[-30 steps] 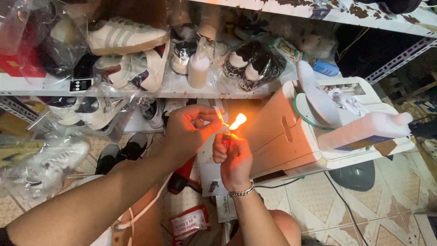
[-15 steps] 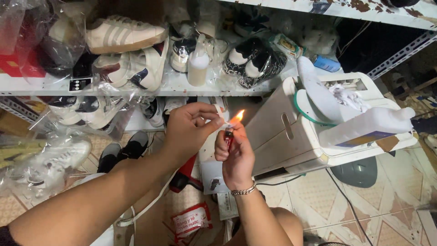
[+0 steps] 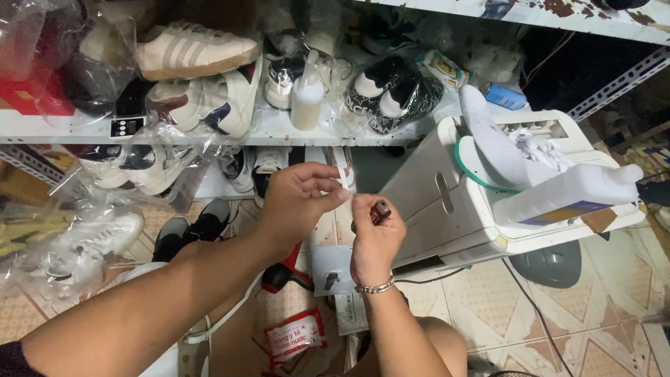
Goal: The person uses a hair dryer on a shoe, threads a lace through the eyelets, and wipes the shoe with a cotton ball and liquid. They then use a lighter on the lace ends and finish threading the shoe.
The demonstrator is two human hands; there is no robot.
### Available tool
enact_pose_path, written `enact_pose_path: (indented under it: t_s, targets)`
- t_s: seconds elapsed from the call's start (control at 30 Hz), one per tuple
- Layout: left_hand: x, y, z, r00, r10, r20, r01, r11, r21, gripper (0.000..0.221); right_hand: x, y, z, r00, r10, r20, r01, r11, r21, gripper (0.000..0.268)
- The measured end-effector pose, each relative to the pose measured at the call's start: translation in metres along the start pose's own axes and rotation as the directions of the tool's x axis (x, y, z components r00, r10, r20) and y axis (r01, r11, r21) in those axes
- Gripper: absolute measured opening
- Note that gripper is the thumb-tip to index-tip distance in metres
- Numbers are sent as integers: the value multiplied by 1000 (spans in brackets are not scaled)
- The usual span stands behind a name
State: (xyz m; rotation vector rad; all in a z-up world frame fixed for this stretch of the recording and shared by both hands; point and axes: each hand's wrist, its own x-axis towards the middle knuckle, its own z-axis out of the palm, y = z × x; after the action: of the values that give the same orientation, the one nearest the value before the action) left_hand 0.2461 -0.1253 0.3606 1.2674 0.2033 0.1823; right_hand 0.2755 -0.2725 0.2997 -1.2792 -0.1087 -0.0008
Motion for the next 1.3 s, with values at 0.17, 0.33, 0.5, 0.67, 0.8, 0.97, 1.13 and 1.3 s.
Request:
enact_pose_path:
  t_s: [0.17,0.33,0.5,0.67,0.8,0.97,1.13,1.3]
  targets:
    - [4,3,-2,997,-20,-73,18,1000,-25,31,-2,-27,13,996,79,35,-86,959,269,23]
    - [2,3,-1,993,-66,-101,62,997,-44,31,-2,-12,9,999,12,42,-16,993,117,27]
    - [0,0,-1,1000,-8,-15,8,999,-33,28,0,-6,5,998,-14,66,14,1000,4,10]
    - [1,1,-1,986,145,-84,-134,983,122,25,-2,-26,11,978,87,189,-128,967,219,18]
    - [-5,12,1,965,250,-85,-215,930,298,19,-2,-23,7,932,173,318,-264,926,270,25]
    - [-5,9,2,948,310,-78,-267,903,337,19,-2,-28,12,922,247,300,-333,900,283,22]
    - [-6,11,2,957,279,-80,-237,911,337,19,-3,-31,14,919,256,299,-341,897,281,23]
    - [-4,9,2,955,292,-60,-251,896,365,20,-4,-35,16,937,253,243,-308,924,225,22]
